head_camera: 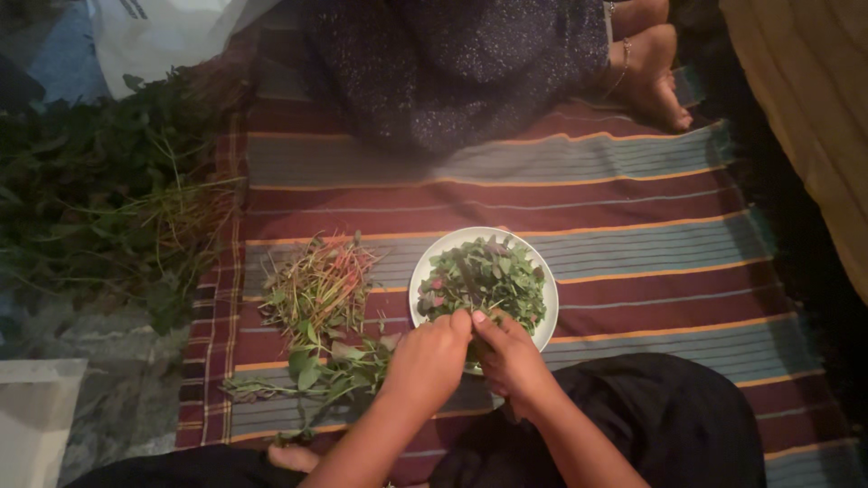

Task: The person prepares leafy vegetables by plucking and sorting the leaves by hand and cutting them into a plate with a knife.

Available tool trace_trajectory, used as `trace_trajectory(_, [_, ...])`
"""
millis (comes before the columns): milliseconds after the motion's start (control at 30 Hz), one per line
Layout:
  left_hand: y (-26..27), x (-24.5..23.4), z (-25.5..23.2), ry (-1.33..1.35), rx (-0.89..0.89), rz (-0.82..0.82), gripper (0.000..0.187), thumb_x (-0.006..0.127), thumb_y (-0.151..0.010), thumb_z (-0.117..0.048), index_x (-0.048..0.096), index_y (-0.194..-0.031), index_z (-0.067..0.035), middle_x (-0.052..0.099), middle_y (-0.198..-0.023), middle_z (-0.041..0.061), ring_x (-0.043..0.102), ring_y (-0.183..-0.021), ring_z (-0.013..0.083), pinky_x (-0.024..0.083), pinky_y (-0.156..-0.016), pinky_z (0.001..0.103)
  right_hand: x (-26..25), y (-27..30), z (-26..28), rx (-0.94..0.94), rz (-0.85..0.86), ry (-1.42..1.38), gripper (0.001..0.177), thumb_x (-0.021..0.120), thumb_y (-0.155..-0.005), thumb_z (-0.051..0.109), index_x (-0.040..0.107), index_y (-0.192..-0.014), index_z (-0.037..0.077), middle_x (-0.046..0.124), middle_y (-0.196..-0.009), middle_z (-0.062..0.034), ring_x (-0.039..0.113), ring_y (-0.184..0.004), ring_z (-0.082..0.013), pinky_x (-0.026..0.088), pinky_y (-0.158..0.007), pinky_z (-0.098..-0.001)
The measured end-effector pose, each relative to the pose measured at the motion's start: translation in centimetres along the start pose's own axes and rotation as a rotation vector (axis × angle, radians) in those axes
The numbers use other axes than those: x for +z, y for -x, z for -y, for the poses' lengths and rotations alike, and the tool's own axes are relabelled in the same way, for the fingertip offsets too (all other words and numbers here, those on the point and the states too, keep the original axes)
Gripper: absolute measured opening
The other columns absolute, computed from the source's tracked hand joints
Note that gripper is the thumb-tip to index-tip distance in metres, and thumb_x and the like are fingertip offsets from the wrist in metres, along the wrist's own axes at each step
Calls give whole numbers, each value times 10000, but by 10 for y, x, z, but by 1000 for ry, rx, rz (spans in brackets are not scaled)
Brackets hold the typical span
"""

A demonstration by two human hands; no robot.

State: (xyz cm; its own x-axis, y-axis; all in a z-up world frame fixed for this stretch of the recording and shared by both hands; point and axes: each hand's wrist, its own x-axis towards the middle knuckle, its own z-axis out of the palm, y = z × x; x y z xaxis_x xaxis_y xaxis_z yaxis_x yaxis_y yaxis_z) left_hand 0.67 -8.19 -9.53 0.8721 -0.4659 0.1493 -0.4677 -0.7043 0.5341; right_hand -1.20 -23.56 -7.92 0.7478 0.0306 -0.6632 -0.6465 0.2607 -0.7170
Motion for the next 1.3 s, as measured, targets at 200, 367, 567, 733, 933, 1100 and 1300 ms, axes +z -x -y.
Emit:
trace_trajectory(200, [3,12,8,-92,-30,23,77,514,-962,-123,543,-957,-52,675,-798,161,713,-699,366,579,-581,472,0,-12,-7,76,14,77,412,535,-1000,526,492,-817,159,315,-514,65,243,-354,-78,159,-318,-275])
trace_trajectory(367, [2,25,18,-106,-38,8,73,519,-956,-120,546,-942,-54,676,-782,159,718,-694,361,578,-579,470,3,-18,-8,120,15,84,415,523,-999,541,489,-808,175,304,-518,72,222,-355,-83,150,-318,-283])
trace_trajectory(567, [-1,23,20,-27,-103,76,161,524,-990,-202,537,-972,-43,674,-778,181,702,-697,409,555,-582,523,0,-19,-2,200,27,83,467,510,-976,588,468,-803,156,301,-508,45,213,-361,-110,147,-337,-292])
trace_trajectory(733, [-2,23,24,-21,-84,84,106,470,-962,-108,525,-1006,-29,679,-839,194,701,-755,417,561,-621,535,7,-21,-6,94,-72,183,384,593,-953,540,526,-897,165,391,-599,57,346,-480,-101,293,-447,-290])
trace_trajectory(933, [2,27,28,107,-54,135,139,442,-990,-108,499,-1061,-4,666,-892,225,679,-811,441,535,-693,544,3,-30,-13,32,-44,235,405,555,-974,514,522,-942,112,441,-624,17,416,-491,-124,376,-448,-311])
trace_trajectory(1100, [-1,22,24,171,-39,82,124,432,-996,-108,486,-1025,-1,652,-912,244,663,-846,450,522,-729,539,7,-26,-10,8,-127,257,377,560,-974,494,540,-1030,121,476,-634,9,434,-491,-136,390,-453,-318])
trace_trajectory(1300, [-2,19,24,171,-6,61,127,440,-1001,-114,486,-1023,2,651,-916,249,655,-859,459,515,-734,543,8,-22,-6,121,-69,225,355,484,-989,526,578,-1068,193,384,-564,23,358,-450,-113,318,-426,-288])
